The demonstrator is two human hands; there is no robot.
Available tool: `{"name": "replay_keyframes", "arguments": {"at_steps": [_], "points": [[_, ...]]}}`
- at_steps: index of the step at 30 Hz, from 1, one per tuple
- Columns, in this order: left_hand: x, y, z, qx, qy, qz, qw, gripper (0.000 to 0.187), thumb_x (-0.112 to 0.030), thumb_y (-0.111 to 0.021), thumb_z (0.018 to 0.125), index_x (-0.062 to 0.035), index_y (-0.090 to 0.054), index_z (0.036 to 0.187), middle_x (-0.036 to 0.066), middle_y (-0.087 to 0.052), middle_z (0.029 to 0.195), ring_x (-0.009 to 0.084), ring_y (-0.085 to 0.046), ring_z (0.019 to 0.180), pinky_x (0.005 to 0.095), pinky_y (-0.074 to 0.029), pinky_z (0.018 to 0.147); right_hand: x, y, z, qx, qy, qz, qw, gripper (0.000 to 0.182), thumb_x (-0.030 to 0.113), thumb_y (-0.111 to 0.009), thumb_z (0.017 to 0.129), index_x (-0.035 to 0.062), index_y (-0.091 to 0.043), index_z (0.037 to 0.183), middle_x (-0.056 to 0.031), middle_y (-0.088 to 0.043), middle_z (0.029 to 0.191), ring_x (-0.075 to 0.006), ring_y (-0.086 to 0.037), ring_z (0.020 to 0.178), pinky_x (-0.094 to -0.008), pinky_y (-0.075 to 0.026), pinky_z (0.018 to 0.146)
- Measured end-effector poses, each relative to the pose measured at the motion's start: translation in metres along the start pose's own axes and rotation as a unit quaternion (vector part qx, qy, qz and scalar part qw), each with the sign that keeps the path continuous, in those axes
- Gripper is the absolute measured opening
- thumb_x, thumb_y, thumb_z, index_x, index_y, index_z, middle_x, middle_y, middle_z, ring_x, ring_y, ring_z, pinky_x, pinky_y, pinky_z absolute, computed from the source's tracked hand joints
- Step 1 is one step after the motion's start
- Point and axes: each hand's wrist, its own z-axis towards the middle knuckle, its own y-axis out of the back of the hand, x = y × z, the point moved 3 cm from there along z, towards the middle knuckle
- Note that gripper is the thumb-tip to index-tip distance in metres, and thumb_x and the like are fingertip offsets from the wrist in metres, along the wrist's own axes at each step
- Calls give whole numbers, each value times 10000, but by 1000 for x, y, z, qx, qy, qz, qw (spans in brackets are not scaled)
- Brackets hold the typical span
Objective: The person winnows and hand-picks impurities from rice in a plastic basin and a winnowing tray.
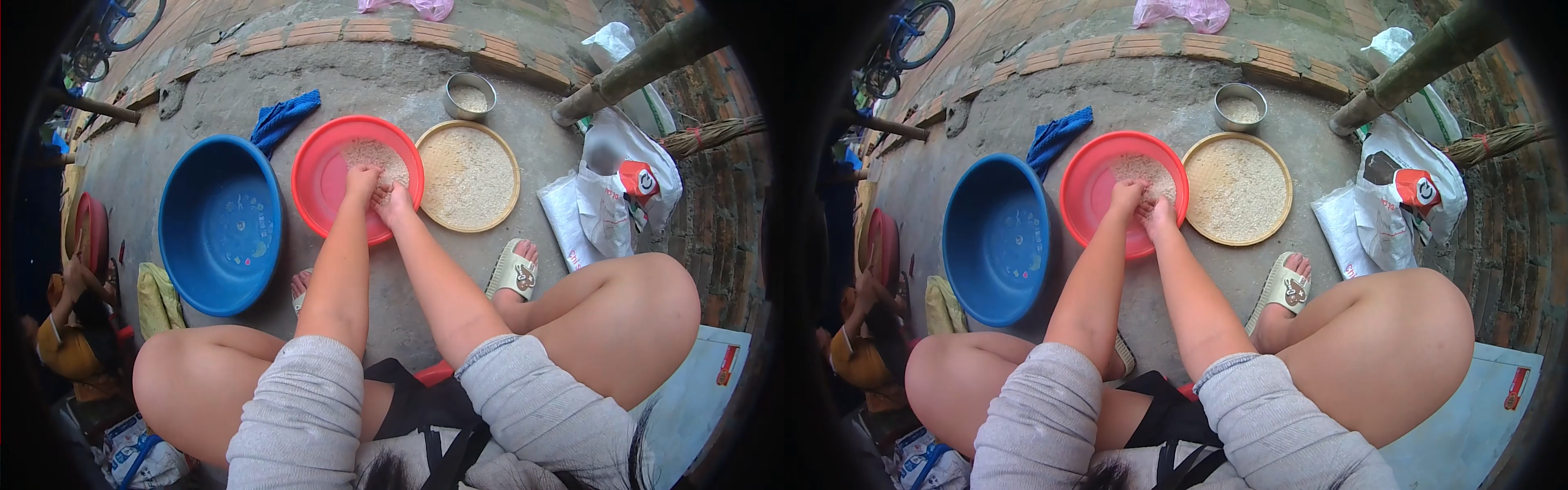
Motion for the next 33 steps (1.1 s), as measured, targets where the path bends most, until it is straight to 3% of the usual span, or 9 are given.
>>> {"name": "replay_keyframes", "arguments": {"at_steps": [1, 6, 8, 12, 15, 17, 20, 26, 33], "points": [[4, 6, 2, -5, -5, -2, 1000, 186, -99, -549, 715, -13, -631, 858, 92, -589, 733, 174, -548, 603, 300, -443, 543, 0, 0, -3, 6, -1, -3, 1000, 319, 291, -255, 932, 34, -442, 895, -120, -539, 817, -224, -545, 737, -389, -477, 745], [13, 32, 4, -8, -44, -309, 950, 183, -135, -452, 728, 9, -565, 723, 109, -539, 642, 170, -483, 481, 295, -392, 418, 4, -17, -17, 30, -2, -22, 999, 324, 313, -243, 940, 37, -410, 903, -118, -507, 789, -212, -503, 708, -345, -451, 686], [7, 33, -11, 4, -61, -309, 949, 199, -158, -451, 735, 8, -555, 699, 118, -541, 643, 169, -487, 475, 282, -385, 413, 7, -27, -31, 44, -8, -46, 998, 339, 319, -232, 941, 38, -416, 899, -116, -503, 796, -216, -500, 742, -352, -444, 705], [-8, 15, -43, -7, -65, -134, 989, 229, -219, -513, 769, -51, -535, 615, 42, -494, 494, 143, -478, 455, 253, -381, 443, -1, -18, -16, 53, -20, -105, 993, 373, 333, -285, 915, 27, -499, 926, -106, -564, 843, -200, -552, 741, -297, -451, 680], [-3, -3, -38, -10, -154, -106, 982, 269, -227, -526, 777, -57, -537, 569, 38, -513, 484, 138, -486, 451, 257, -377, 450, -8, -28, -35, 81, -15, -78, 994, 300, 273, -339, 889, 32, -516, 861, -85, -553, 768, -167, -538, 695, -311, -457, 629], [-9, -12, -44, -78, -250, 23, 965, 321, -240, -522, 779, -31, -537, 535, 78, -532, 500, 144, -502, 462, 308, -383, 467, -8, -35, -44, 95, -32, -45, 994, 256, 241, -364, 873, 42, -518, 824, -81, -548, 743, -160, -537, 673, -322, -459, 595], [-26, -14, -73, -127, -282, 120, 943, 332, -247, -514, 780, 5, -546, 566, 139, -526, 513, 201, -523, 470, 378, -392, 507, 0, -54, -40, 89, -19, -59, 994, 250, 236, -368, 869, 42, -519, 824, -81, -551, 740, -161, -540, 671, -324, -460, 591], [-32, -16, -88, -219, -295, 155, 917, 327, -248, -499, 790, 17, -555, 607, 217, -541, 606, 344, -547, 555, 435, -401, 555, 7, -50, -47, 74, 4, -84, 994, 238, 226, -375, 861, 43, -523, 825, -81, -556, 735, -164, -548, 669, -330, -462, 583], [-41, -23, -108, -217, -400, 223, 862, 315, -252, -489, 816, 4, -575, 655, 210, -567, 666, 364, -566, 631, 459, -428, 598, -17, -52, -52, 46, 27, -96, 994, 223, 214, -382, 852, 44, -526, 826, -81, -563, 729, -167, -556, 667, -336, -464, 573]]}}
